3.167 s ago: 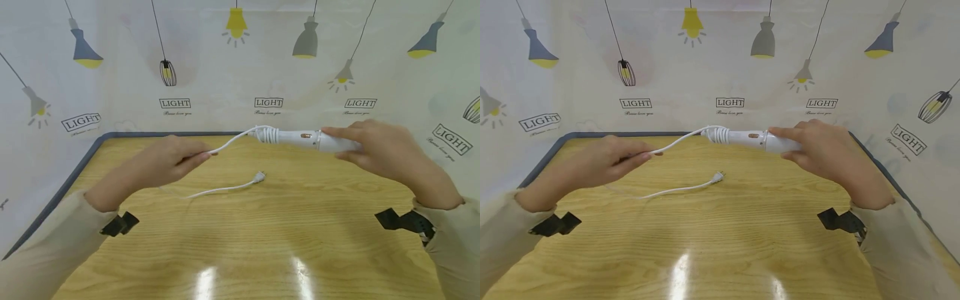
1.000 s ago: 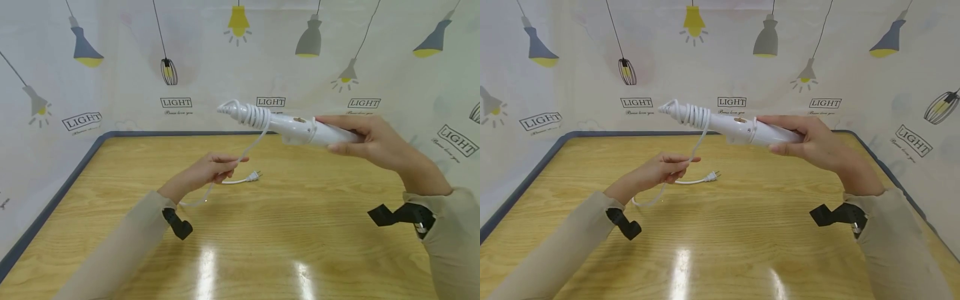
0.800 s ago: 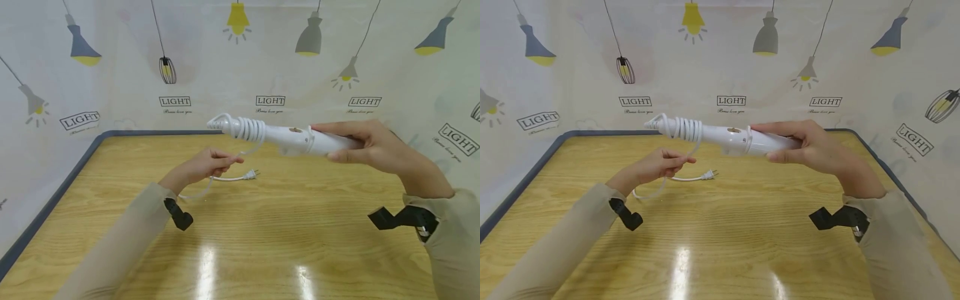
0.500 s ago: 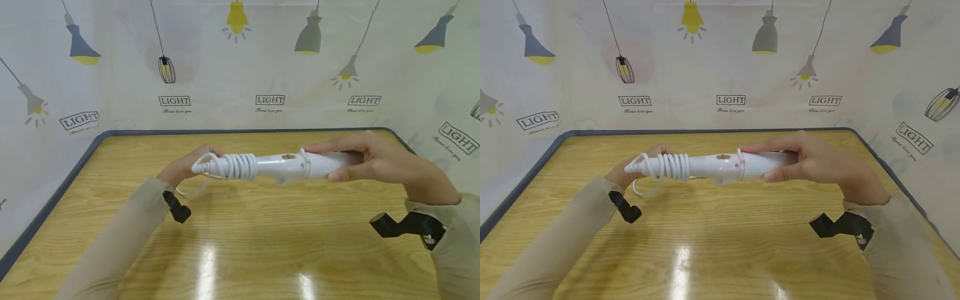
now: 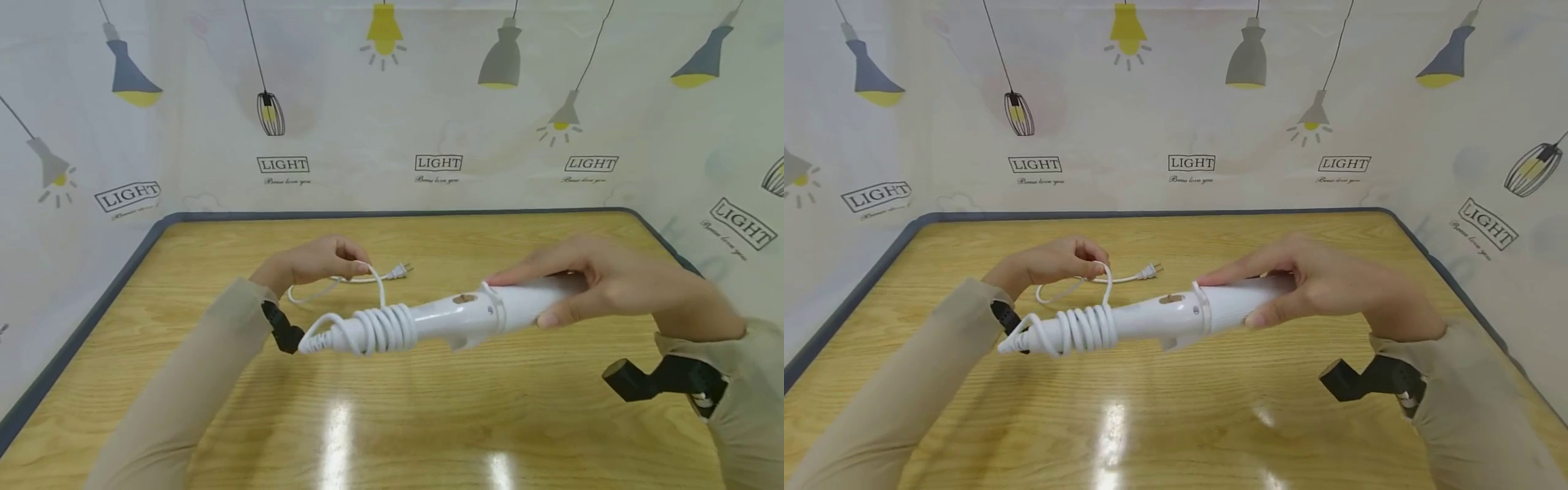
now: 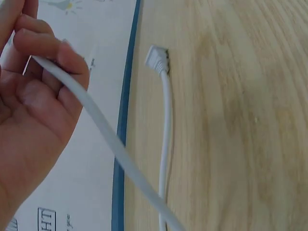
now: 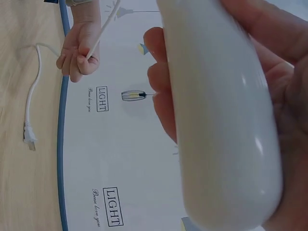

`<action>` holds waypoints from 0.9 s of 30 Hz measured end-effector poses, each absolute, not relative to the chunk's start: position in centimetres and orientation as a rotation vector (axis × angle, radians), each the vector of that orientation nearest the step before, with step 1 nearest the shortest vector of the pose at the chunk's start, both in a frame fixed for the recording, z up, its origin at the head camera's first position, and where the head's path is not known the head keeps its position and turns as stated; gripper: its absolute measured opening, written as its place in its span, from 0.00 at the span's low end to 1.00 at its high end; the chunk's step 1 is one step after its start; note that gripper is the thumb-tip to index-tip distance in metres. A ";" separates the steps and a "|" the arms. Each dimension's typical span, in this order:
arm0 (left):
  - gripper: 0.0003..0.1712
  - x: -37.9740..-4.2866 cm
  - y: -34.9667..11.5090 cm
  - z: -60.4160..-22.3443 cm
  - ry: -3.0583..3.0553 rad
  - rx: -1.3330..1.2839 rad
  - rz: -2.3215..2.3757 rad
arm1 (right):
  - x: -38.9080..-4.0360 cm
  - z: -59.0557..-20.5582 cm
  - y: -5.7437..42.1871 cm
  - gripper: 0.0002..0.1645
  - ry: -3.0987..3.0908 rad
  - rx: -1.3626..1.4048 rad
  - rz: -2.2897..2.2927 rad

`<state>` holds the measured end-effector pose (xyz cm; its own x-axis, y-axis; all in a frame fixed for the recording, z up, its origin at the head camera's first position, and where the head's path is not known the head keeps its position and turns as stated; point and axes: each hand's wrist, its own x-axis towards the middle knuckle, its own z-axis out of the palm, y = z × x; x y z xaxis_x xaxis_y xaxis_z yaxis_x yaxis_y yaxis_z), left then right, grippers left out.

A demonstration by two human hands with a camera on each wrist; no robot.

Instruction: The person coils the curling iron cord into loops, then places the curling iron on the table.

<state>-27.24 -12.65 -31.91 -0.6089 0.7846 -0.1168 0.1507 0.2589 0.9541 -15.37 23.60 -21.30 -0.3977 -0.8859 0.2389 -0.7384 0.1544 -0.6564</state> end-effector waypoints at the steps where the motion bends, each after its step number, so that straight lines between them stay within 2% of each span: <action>1: 0.06 -27.2 -12.4 -31.9 1.951 0.843 1.354 | -15.3 -21.3 23.5 0.35 2.215 -1.598 -1.066; 8: 0.07 -26.5 -10.0 -32.9 1.994 0.869 1.250 | -15.5 -21.8 23.1 0.37 2.140 -1.599 -1.140; 15: 0.07 -26.7 -10.1 -32.8 2.021 0.894 1.249 | -15.7 -22.3 23.6 0.42 2.045 -1.774 -1.209; 21: 0.09 -27.1 -12.6 -29.1 2.366 0.793 1.293 | -15.1 -21.9 24.0 0.36 2.128 -1.628 -1.035; 27: 0.14 -25.6 -13.4 -24.9 2.612 0.725 1.388 | -15.2 -22.3 23.8 0.32 2.169 -1.479 -0.903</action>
<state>-25.65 -13.40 -24.92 -0.8823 0.4512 0.1340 0.3635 0.4722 0.8031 -15.21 23.83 -22.33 -0.3851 -0.9212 0.0556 -0.6888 0.2467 -0.6817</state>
